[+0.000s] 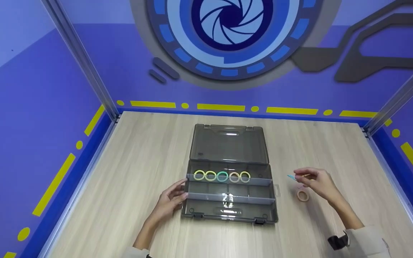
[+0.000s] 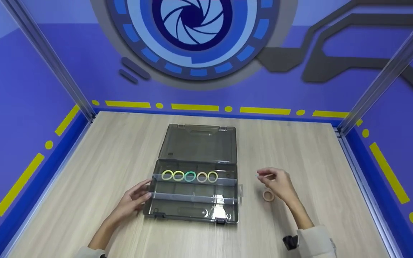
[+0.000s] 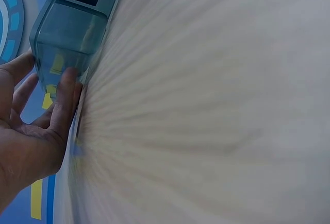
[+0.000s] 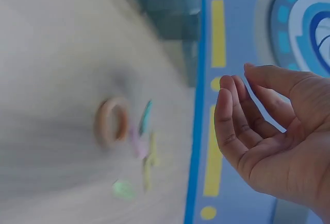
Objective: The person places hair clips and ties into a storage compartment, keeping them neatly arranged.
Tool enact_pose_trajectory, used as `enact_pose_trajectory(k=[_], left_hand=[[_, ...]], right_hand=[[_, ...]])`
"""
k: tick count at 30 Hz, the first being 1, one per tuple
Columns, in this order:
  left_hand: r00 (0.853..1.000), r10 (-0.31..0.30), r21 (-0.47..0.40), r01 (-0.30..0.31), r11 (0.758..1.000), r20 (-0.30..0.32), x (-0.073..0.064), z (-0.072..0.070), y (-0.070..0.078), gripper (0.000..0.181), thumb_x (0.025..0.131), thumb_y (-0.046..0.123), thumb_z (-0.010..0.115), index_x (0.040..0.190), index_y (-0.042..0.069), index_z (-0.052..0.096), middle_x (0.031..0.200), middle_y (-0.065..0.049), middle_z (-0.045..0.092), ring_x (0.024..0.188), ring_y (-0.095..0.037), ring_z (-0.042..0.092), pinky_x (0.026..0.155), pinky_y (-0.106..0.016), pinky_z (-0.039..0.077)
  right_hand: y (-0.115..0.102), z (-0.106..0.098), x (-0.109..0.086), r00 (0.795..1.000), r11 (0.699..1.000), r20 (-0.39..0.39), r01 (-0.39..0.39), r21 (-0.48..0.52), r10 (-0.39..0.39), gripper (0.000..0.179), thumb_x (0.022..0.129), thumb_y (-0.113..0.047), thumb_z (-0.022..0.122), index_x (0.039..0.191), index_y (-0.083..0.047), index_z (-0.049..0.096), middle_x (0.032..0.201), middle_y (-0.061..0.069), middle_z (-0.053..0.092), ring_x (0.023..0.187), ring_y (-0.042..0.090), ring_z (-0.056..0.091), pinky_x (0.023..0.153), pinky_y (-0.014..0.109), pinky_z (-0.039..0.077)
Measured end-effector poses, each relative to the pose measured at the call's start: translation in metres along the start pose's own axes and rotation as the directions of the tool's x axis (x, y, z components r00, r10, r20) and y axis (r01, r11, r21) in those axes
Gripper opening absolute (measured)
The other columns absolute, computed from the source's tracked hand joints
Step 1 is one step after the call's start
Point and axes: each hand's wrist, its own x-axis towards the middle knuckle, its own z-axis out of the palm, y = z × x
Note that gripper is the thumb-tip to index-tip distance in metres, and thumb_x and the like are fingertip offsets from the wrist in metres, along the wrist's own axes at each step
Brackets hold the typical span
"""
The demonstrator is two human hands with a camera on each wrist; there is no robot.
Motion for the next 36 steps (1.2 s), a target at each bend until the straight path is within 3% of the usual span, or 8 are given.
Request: enact_pose_trajectory(k=[6,10,15,19,26,31,36], left_hand=[[1.0,-0.012,-0.029,0.012,1.0,-0.003,-0.001,-0.001,-0.001,0.061,0.1,0.021,0.068,0.155,0.011,0.043,0.14,-0.024,0.047,0.109,-0.015,0.054,0.076,-0.024,0.052],[1.0,-0.015,0.0,0.015,1.0,-0.013,-0.002,0.0,-0.002,0.06,0.1,0.021,0.068,0.154,0.012,0.045,0.14,-0.023,0.048,0.112,-0.017,0.054,0.079,-0.026,0.052],[1.0,-0.022,-0.01,0.022,1.0,-0.013,-0.001,0.001,-0.001,0.06,0.1,0.021,0.068,0.154,0.012,0.045,0.141,-0.023,0.048,0.111,-0.015,0.054,0.077,-0.025,0.053],[1.0,-0.028,-0.029,0.027,0.999,-0.006,0.0,0.0,-0.001,0.061,0.099,0.022,0.069,0.154,0.012,0.044,0.141,-0.023,0.047,0.11,-0.014,0.054,0.076,-0.025,0.053],[1.0,-0.007,0.002,0.007,1.0,-0.008,-0.001,-0.002,-0.001,0.06,0.1,0.022,0.067,0.154,0.011,0.044,0.14,-0.024,0.048,0.111,-0.015,0.056,0.078,-0.025,0.054],[0.999,-0.033,0.005,0.033,0.999,-0.01,-0.003,-0.001,0.0,0.061,0.1,0.024,0.068,0.155,0.014,0.044,0.142,-0.023,0.046,0.111,-0.017,0.054,0.078,-0.026,0.052],[1.0,-0.026,0.003,0.026,1.0,-0.007,-0.001,0.0,0.0,0.061,0.1,0.024,0.068,0.155,0.013,0.044,0.14,-0.023,0.047,0.108,-0.015,0.055,0.076,-0.025,0.052]], right_hand=[[0.018,-0.002,-0.01,0.999,0.998,-0.014,-0.04,-0.041,0.04,0.023,0.095,-0.001,0.069,0.115,0.011,0.07,0.103,0.026,0.074,0.077,0.003,0.069,0.066,0.024,0.059],[0.028,0.001,-0.015,0.998,0.988,-0.043,-0.058,-0.143,0.053,0.02,0.093,-0.002,0.072,0.11,0.009,0.072,0.102,0.024,0.075,0.076,0.001,0.067,0.064,0.019,0.055],[0.041,0.0,-0.021,0.996,0.952,-0.062,-0.074,-0.295,0.059,0.016,0.091,-0.004,0.074,0.104,0.007,0.074,0.1,0.023,0.076,0.08,0.022,0.073,0.065,0.018,0.051],[0.05,0.0,-0.023,0.996,0.939,-0.052,-0.084,-0.333,0.071,0.016,0.091,-0.004,0.073,0.102,0.007,0.074,0.099,0.023,0.075,0.085,0.033,0.074,0.066,0.019,0.051],[0.058,0.008,-0.025,0.996,0.926,-0.035,-0.085,-0.367,0.078,0.013,0.088,-0.002,0.075,0.099,0.005,0.074,0.091,0.017,0.076,0.078,0.021,0.07,0.06,0.02,0.05],[0.06,0.012,-0.024,0.997,0.92,-0.044,-0.07,-0.386,0.058,0.007,0.088,-0.001,0.075,0.093,0.004,0.075,0.084,0.011,0.075,0.071,0.011,0.065,0.059,0.019,0.048],[0.058,0.011,-0.024,0.996,0.923,-0.051,-0.091,-0.375,0.078,0.004,0.09,-0.003,0.074,0.091,0.001,0.074,0.082,0.008,0.074,0.071,0.012,0.063,0.057,0.02,0.047]])
